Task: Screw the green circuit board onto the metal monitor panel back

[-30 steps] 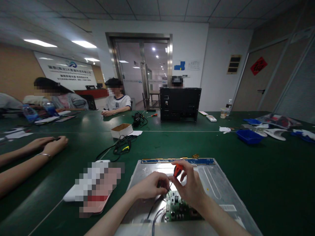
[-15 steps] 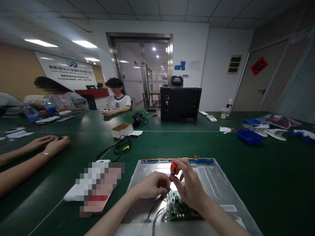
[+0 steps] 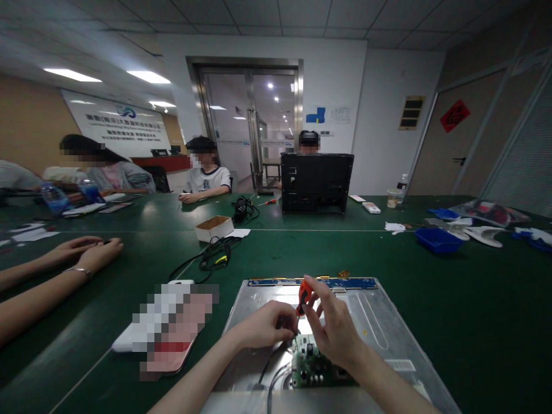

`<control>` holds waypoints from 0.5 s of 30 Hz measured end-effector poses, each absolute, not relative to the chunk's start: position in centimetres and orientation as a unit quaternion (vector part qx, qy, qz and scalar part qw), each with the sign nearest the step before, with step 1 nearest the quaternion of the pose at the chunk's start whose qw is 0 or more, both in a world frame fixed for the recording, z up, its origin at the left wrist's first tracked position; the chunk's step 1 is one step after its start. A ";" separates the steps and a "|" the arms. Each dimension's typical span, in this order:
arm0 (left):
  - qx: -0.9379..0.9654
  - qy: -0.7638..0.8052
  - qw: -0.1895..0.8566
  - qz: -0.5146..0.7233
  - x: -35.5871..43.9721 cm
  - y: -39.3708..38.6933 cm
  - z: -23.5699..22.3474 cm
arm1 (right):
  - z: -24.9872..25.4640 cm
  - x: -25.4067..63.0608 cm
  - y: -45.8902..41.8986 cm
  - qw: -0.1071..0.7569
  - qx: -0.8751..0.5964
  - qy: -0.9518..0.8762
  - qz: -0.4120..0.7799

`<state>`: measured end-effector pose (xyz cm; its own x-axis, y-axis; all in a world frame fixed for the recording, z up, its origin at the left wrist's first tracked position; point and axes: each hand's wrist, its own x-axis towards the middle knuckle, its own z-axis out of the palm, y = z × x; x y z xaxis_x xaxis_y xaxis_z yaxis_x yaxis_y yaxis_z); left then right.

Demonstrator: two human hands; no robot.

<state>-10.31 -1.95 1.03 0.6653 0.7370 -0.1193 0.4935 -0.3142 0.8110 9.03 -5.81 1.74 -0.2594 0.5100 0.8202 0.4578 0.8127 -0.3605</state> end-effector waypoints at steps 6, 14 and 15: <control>0.787 0.394 0.448 0.155 -10.2 -2.3 1.3 | 0.9 9.0 -5.3 0.556 -0.306 -0.773 0.012; 0.797 0.397 0.430 0.149 -10.1 -2.2 1.6 | 1.3 9.0 -5.5 0.546 -0.308 -0.778 0.044; 0.798 0.398 0.426 0.149 -10.1 -2.3 1.6 | 1.4 9.0 -5.6 0.545 -0.309 -0.778 0.044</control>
<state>-10.14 -2.25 1.61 0.6382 0.7631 -0.1019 0.5090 -0.3190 0.7995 8.99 -5.57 1.38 -0.2142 0.5294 0.8209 0.4332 0.8047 -0.4059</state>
